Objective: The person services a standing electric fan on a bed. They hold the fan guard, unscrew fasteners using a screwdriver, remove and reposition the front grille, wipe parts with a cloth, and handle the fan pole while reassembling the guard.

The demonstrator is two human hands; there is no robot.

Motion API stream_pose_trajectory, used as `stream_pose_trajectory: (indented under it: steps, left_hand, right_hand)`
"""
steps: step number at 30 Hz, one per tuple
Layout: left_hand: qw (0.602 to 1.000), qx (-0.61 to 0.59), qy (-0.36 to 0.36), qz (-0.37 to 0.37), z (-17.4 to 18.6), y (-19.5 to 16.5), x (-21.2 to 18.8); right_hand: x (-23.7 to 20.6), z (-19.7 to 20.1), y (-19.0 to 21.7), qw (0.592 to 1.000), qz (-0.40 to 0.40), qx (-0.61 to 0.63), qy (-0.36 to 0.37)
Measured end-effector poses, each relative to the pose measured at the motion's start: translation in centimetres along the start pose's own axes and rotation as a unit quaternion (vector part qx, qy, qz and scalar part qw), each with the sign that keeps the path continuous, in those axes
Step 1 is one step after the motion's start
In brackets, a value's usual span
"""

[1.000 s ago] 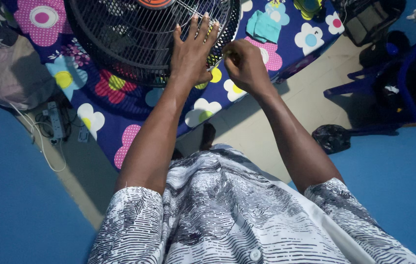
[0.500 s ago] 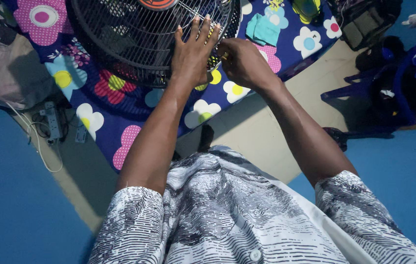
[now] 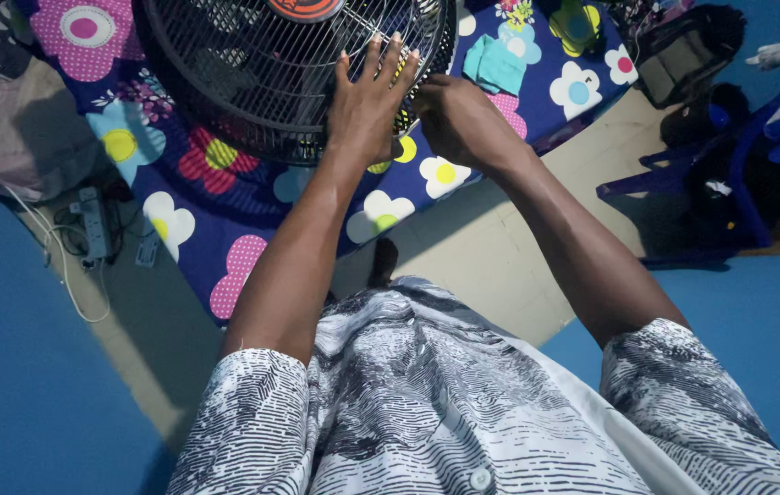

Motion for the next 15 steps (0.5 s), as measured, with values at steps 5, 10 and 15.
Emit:
stream_pose_trajectory:
  steps: [5, 10, 15]
  left_hand:
    - [1.000, -0.021, 0.002, 0.001, 0.28, -0.04, 0.01]
    - [0.999, -0.037, 0.016, 0.003, 0.32, -0.04, 0.13]
    - [0.999, -0.035, 0.005, 0.002, 0.29, 0.05, 0.07]
  right_hand:
    - [-0.05, 0.00, -0.08, 1.000, -0.001, -0.005, -0.012]
    - [0.05, -0.25, -0.38, 1.000, -0.021, -0.006, -0.011]
    - [0.04, -0.42, -0.46, 1.000, -0.021, -0.022, -0.007]
Point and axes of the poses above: each hand's wrist, its own x-axis towards the middle knuckle, its own z-axis out of the back of the hand, y = z × x, the point moved 6 cm from there along x, towards the middle knuckle, and after that the axes turned 6 degrees about -x, right-handed, at the moved point
